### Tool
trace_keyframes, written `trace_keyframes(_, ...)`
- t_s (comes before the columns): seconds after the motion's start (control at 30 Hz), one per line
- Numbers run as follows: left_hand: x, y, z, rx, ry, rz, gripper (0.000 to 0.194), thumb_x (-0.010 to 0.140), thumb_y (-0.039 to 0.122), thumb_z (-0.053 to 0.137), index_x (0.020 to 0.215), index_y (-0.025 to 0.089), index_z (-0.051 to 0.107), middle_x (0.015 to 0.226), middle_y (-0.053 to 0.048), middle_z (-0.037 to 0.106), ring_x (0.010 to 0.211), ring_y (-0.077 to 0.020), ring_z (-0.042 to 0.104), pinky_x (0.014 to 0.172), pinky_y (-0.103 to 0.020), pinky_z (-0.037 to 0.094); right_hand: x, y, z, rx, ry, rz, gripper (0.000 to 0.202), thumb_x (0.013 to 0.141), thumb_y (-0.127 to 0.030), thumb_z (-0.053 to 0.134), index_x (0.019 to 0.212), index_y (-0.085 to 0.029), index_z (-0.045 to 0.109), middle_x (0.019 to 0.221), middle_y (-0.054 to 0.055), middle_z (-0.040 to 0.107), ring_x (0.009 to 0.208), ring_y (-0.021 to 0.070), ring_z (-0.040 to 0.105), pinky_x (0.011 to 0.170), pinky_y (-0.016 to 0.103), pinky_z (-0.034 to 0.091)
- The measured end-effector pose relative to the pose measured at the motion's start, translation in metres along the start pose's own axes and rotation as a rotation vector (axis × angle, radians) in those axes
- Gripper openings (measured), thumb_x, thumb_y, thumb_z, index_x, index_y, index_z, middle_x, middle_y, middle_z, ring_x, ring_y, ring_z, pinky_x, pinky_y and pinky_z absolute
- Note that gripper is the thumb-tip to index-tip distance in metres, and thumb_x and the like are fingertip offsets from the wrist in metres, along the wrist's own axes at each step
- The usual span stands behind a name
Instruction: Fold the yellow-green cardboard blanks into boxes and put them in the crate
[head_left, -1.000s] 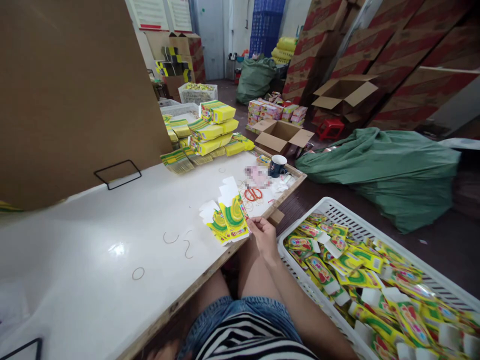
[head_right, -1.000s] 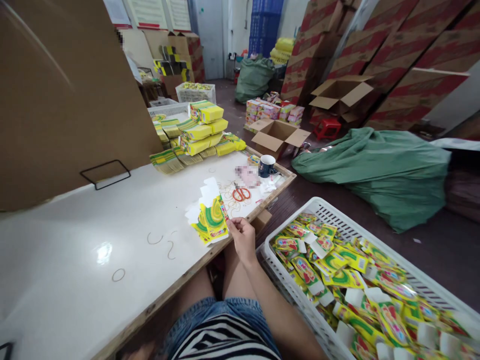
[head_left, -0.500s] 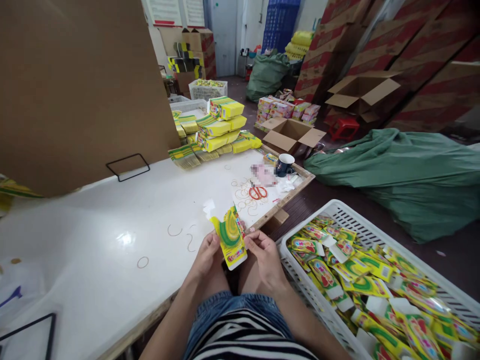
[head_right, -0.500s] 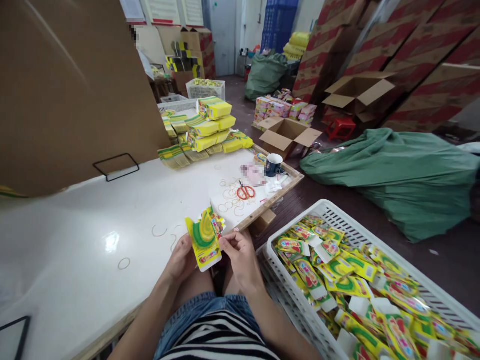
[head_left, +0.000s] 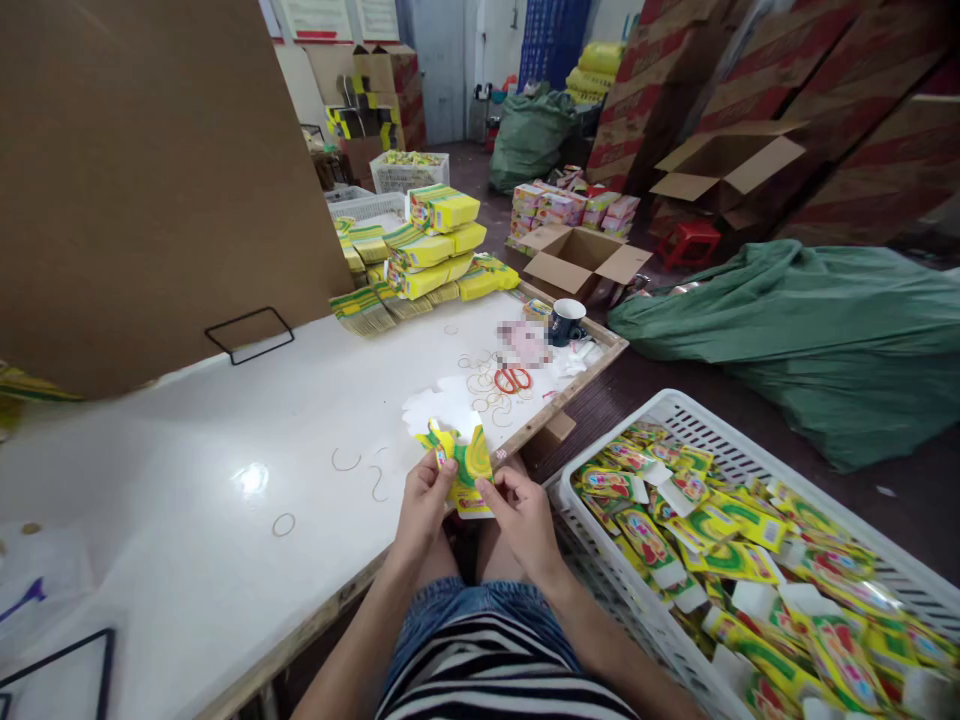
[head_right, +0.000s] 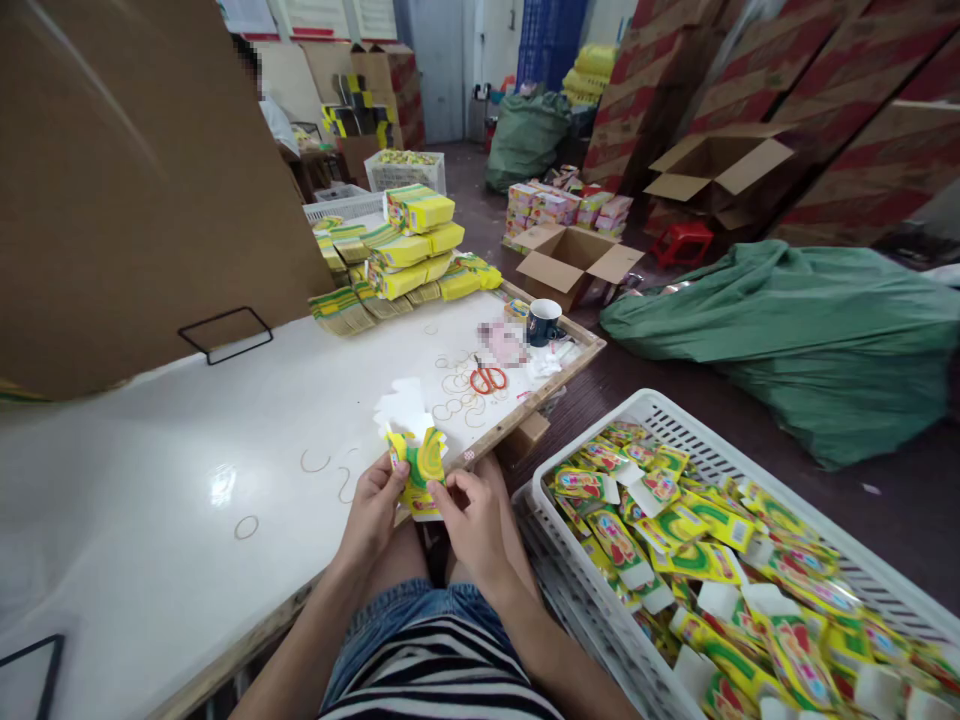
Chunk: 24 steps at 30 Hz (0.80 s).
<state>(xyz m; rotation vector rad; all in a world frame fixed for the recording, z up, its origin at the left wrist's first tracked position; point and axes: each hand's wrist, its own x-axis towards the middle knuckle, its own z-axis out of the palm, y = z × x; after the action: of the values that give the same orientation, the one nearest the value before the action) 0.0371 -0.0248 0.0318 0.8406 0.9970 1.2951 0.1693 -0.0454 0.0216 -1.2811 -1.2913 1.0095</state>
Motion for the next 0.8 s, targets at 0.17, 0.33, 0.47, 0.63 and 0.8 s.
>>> trace_keyframes(0.17,-0.01,0.007,0.007,0.121,0.059,0.154,0.058,0.079,0.03,0.072,0.122,0.026,0.033,0.088,0.0,0.071,0.078,-0.0144,0.068,0.071,-0.024,0.052,0.004,0.009,-0.007,-0.071,-0.004,-0.047,0.019,0.083,-0.037,0.064,0.085,-0.019,0.064,0.082,0.003,0.066,0.073,0.0169,0.057,0.066,0.027,0.047)
trace_keyframes(0.33,-0.017,0.013,0.005,0.199,-0.125,0.104,0.057,0.085,0.029,0.064,0.13,0.024,0.03,0.089,-0.003,0.067,0.076,-0.0148,0.066,0.069,-0.025,0.051,0.017,-0.002,-0.024,0.17,-0.194,-0.065,0.042,0.088,-0.035,0.061,0.128,-0.023,0.052,0.097,0.004,0.066,0.077,0.0155,0.062,0.067,0.026,0.051)
trace_keyframes(0.47,-0.018,0.018,0.001,0.25,-0.268,0.05,0.044,0.086,0.03,0.065,0.123,0.021,0.043,0.087,-0.003,0.067,0.075,-0.0146,0.064,0.07,-0.026,0.051,0.025,-0.009,-0.039,0.291,-0.362,-0.048,0.04,0.088,-0.035,0.062,0.125,-0.023,0.053,0.094,0.003,0.064,0.078,0.0151,0.063,0.066,0.025,0.051)
trace_keyframes(0.63,-0.02,0.018,0.005,0.193,-0.363,-0.043,0.037,0.082,0.029,0.07,0.11,0.021,0.047,0.09,-0.005,0.07,0.074,-0.0151,0.067,0.068,-0.025,0.052,0.03,-0.008,-0.052,0.188,-0.376,-0.08,0.019,0.091,-0.037,0.059,0.09,-0.018,0.063,0.08,0.002,0.061,0.073,0.0145,0.058,0.064,0.024,0.047)
trace_keyframes(0.8,-0.019,0.009,0.01,0.106,-0.32,-0.132,0.068,0.079,0.029,0.073,0.132,0.026,0.031,0.101,-0.006,0.071,0.083,-0.0186,0.07,0.074,-0.029,0.054,0.032,0.002,-0.051,0.214,-0.253,-0.092,0.023,0.089,-0.038,0.062,0.106,-0.022,0.062,0.085,0.003,0.064,0.076,0.0163,0.061,0.069,0.027,0.049)
